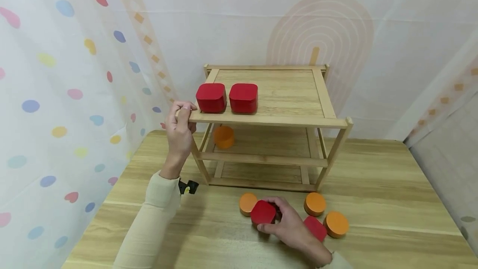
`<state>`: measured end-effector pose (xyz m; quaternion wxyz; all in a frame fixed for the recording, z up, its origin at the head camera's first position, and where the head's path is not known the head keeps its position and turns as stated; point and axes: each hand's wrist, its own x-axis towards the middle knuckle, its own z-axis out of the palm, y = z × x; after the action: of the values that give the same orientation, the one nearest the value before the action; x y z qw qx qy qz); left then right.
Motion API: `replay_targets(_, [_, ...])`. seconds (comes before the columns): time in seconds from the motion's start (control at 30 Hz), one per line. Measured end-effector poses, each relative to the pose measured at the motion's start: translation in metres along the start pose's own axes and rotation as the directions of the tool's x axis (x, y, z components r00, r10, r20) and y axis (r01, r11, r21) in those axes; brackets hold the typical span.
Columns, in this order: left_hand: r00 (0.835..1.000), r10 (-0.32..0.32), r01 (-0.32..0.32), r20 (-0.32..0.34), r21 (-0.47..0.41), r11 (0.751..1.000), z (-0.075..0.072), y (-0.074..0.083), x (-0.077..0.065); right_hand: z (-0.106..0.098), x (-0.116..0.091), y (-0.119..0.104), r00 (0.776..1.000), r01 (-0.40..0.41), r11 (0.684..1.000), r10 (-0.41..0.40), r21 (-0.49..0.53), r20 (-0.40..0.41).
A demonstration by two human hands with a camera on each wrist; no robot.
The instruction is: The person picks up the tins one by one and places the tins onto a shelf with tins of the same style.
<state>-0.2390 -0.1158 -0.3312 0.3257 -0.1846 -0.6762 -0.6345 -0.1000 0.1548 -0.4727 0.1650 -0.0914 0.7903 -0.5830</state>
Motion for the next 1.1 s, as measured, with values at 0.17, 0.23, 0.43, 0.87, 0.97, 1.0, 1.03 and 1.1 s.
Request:
replay_targets(0.17, [1.0, 0.0, 0.0, 0.009, 0.015, 1.0, -0.001, 0.0, 0.0, -0.006, 0.0, -0.004, 1.0, 0.011, 1.0, -0.011, -0.015, -0.014])
replay_targets(0.23, [1.0, -0.001, 0.001, 0.01, 0.019, 1.0, -0.001, 0.0, -0.001, -0.008, -0.001, -0.006, 1.0, 0.015, 1.0, -0.016, -0.02, -0.018])
replay_targets(0.43, [1.0, 0.002, -0.002, 0.012, 0.02, 1.0, -0.001, -0.001, -0.001, -0.015, -0.001, -0.012, 0.998, 0.048, 0.998, -0.049, -0.027, -0.049])
replay_targets(0.87, [1.0, 0.016, -0.016, 0.005, 0.018, 1.0, -0.003, 0.0, 0.0, -0.032, 0.002, -0.03, 0.98, 0.172, 0.984, -0.175, -0.046, -0.09])
replay_targets(0.97, [1.0, 0.012, -0.012, 0.005, 0.015, 1.0, -0.002, 0.0, 0.0, -0.037, 0.002, -0.035, 0.969, 0.219, 0.974, -0.224, -0.053, -0.103])
replay_targets(1.0, [1.0, 0.012, -0.012, 0.006, 0.015, 1.0, -0.002, 0.0, 0.0, -0.038, 0.002, -0.036, 0.965, 0.233, 0.971, -0.237, -0.054, -0.107])
replay_targets(1.03, [1.0, 0.01, -0.011, 0.007, 0.014, 1.0, -0.002, 0.0, 0.0, -0.039, 0.002, -0.038, 0.96, 0.253, 0.965, -0.258, -0.061, -0.105])
replay_targets(1.1, [1.0, 0.011, -0.011, 0.005, 0.014, 1.0, -0.002, 0.001, -0.001, -0.042, 0.002, -0.04, 0.954, 0.278, 0.959, -0.283, -0.061, -0.101])
